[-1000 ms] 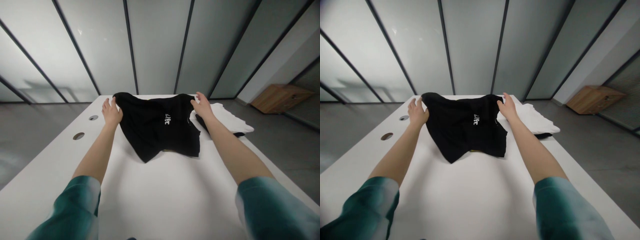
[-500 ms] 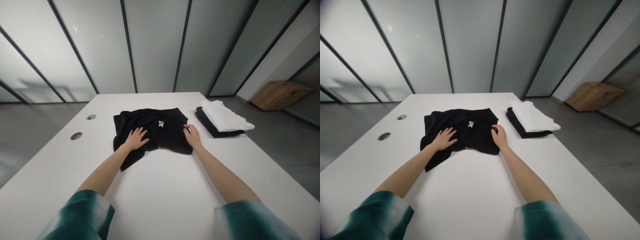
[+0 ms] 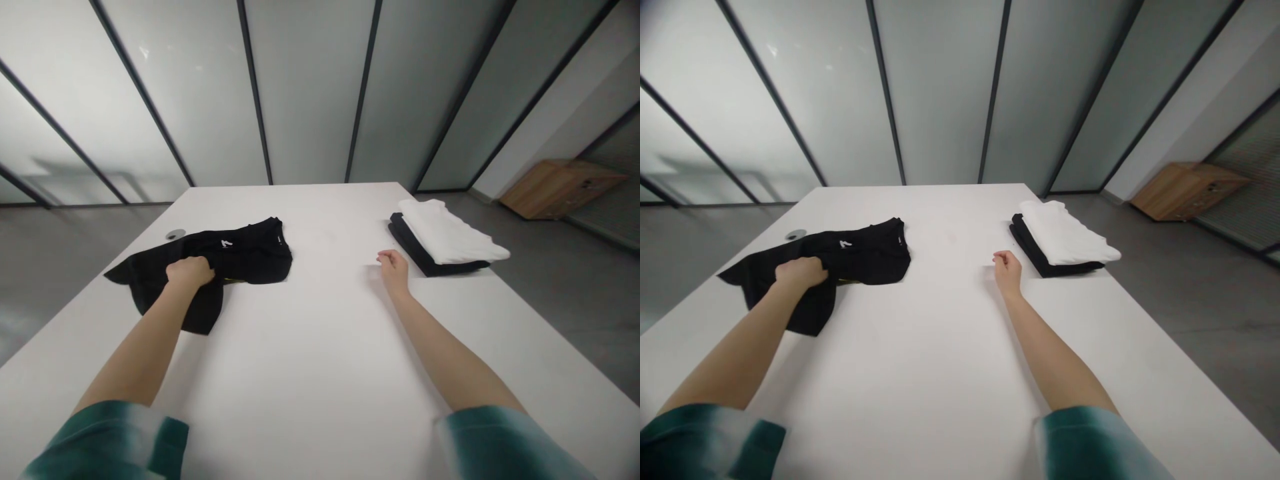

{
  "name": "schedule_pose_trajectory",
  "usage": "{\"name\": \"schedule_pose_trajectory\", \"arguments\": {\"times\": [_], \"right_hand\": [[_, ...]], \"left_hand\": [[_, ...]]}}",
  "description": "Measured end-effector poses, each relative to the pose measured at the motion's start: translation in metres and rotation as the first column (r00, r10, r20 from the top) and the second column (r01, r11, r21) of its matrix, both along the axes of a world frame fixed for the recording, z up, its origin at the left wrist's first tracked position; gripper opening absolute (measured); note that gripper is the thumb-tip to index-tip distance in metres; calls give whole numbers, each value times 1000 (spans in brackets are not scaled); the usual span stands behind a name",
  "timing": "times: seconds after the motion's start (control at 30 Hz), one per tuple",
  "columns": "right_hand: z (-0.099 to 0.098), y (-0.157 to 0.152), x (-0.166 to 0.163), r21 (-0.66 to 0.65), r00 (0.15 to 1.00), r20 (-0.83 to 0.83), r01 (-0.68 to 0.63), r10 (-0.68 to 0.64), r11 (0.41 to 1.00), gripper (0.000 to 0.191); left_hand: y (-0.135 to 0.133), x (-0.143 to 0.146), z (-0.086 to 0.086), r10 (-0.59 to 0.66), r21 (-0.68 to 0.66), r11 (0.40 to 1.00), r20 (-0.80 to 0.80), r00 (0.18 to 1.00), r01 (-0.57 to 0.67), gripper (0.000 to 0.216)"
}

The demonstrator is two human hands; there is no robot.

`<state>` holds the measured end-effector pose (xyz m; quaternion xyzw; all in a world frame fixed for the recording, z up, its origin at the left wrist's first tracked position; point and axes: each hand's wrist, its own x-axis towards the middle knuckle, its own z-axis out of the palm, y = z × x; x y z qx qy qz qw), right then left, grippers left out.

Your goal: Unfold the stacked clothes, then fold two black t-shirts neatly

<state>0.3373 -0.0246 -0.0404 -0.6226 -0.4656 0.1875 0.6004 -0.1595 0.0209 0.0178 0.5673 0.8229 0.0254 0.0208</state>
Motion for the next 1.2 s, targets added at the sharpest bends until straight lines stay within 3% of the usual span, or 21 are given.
{"name": "schedule_pose_trajectory", "arguments": {"times": [0.07, 0.13, 0.2, 0.23, 0.37, 0.5, 0.63, 0.73, 0.83, 0.93, 1.1, 1.2], "right_hand": [[0, 0, 0, -9, 1000, -4, -6, 6, 1000, 20], [0, 1, 0, -16, 1000, -8, -10, 10, 1000, 20], [0, 1, -1, -26, 1000, -7, -22, 22, 999, 20], [0, 0, -1, -33, 999, -3, -33, 33, 999, 20], [-2, -1, -2, -67, 995, 37, -86, 88, 994, 21], [-5, -1, -1, -102, 990, 49, -128, 134, 986, 22], [-7, -1, 1, -125, 986, 42, -156, 162, 980, 21], [-7, -1, 0, -152, 981, 65, -171, 182, 974, 22], [-5, -1, -3, -174, 976, 100, -172, 191, 970, 21], [-2, -2, -6, -194, 974, 114, -173, 198, 966, 22], [0, -2, -7, -208, 967, 135, -185, 216, 960, 21], [-2, -2, -6, -217, 963, 150, -189, 224, 958, 21]], "left_hand": [[2, 10, 9, -197, 75, 977, -49, 979, 200, 35], [3, 19, 10, -398, 156, 900, -87, 913, 407, 45], [4, 25, 1, -527, 133, 834, -90, 845, 535, 56], [4, 27, -6, -548, 83, 829, -71, 833, 553, 57], [4, 26, -29, -491, -85, 869, -20, 871, 488, 50], [3, 20, -32, -349, -55, 936, -22, 937, 347, 57], [1, -1, -25, -59, 23, 998, 35, 998, 58, 62], [-1, -22, -22, 173, 70, 981, 82, 982, -179, 69], [-5, -36, -21, 308, 71, 946, 100, 946, -316, 74], [-15, -36, -23, 294, 46, 954, 70, 953, -298, 76], [-40, -30, -30, 91, 65, 994, 15, 996, -92, 77], [-45, -33, -32, 48, 59, 997, 11, 999, -49, 80]]}}
